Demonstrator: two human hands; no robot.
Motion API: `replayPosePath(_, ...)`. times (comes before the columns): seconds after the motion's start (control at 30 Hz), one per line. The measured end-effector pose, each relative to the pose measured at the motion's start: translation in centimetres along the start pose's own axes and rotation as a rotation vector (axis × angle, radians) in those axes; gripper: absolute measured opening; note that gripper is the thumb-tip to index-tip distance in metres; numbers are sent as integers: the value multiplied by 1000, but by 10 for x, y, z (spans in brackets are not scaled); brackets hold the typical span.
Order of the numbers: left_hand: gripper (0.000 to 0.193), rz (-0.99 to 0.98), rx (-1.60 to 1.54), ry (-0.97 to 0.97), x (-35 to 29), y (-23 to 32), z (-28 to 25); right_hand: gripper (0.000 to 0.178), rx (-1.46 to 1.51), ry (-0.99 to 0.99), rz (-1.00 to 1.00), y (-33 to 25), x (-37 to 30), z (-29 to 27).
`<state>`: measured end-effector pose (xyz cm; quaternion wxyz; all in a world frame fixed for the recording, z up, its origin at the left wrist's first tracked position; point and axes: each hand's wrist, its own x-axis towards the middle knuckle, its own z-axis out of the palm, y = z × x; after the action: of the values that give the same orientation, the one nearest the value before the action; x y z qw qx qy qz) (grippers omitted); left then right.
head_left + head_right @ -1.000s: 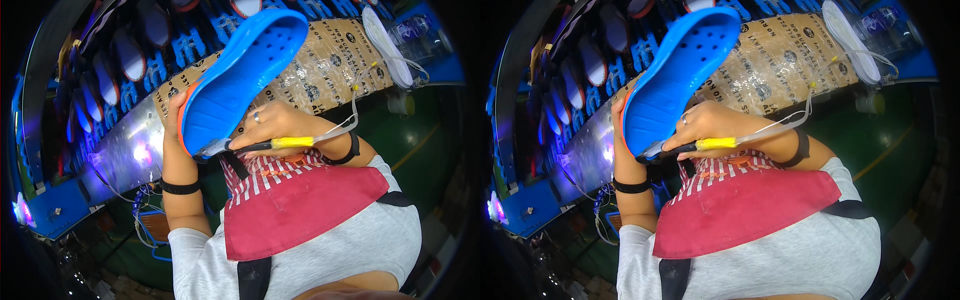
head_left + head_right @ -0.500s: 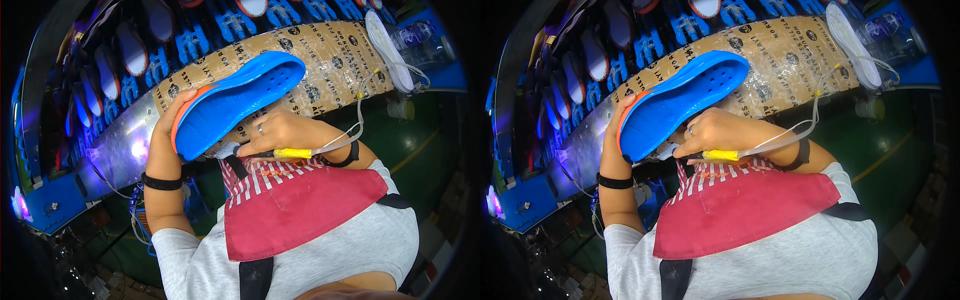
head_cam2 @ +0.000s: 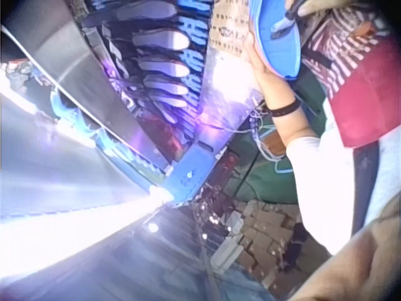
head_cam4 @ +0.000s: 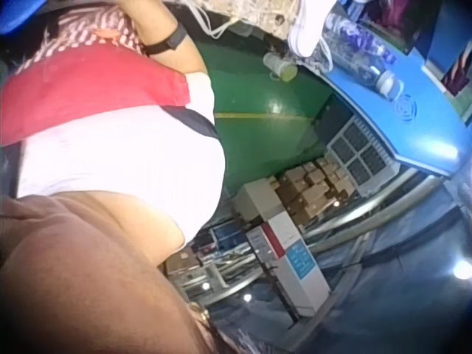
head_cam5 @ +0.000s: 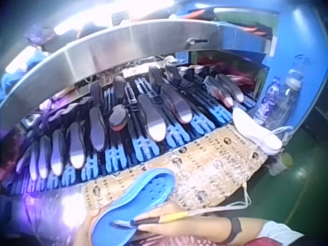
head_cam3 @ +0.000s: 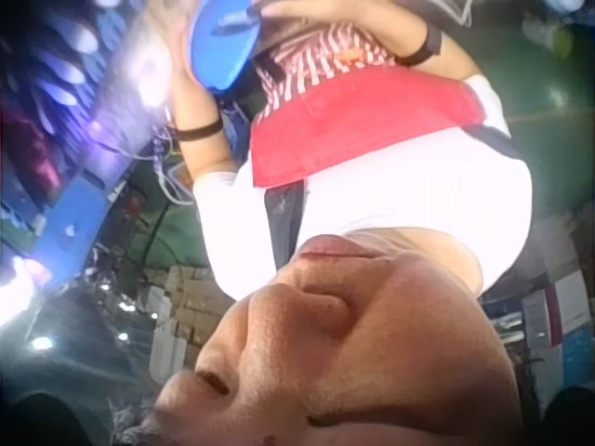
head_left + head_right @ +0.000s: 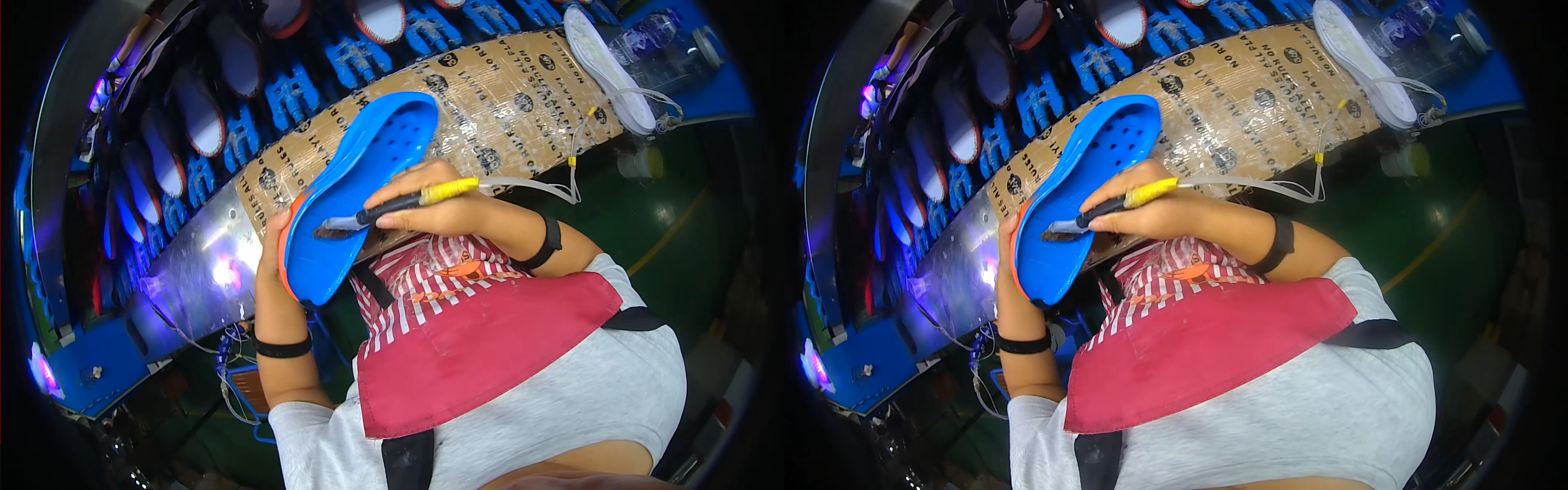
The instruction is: The person picks up a blue shoe sole from a rack, applies a substance to its surface with a brush, and places it back. This process is repeated with several more soles throughout the video.
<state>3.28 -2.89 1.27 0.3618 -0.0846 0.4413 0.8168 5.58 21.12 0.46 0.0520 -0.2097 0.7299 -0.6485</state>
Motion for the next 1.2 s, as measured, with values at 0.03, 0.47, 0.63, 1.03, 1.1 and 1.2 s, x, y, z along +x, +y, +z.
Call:
replayPosePath(0.03,73,21,-22,-6,-1,-4,-1,23,56,37,60,-1,-1,-3)
replayPosePath(0.47,79,340,245,193,-3,-19,-5,25,-270,20,-204,7,-11,3)
replayPosePath(0.63,80,463,469,158,-6,-18,-15,24,-288,250,-78,-6,-8,-13)
replayPosePath(1.03,87,723,565,363,-9,-29,-13,26,-127,514,40,-5,-10,-23)
replayPosePath(1.1,88,772,582,375,-9,-30,-10,28,-154,515,10,-3,-10,-27)
replayPosePath(1.2,86,789,567,357,-9,-30,-6,29,-133,556,12,0,-11,-28)
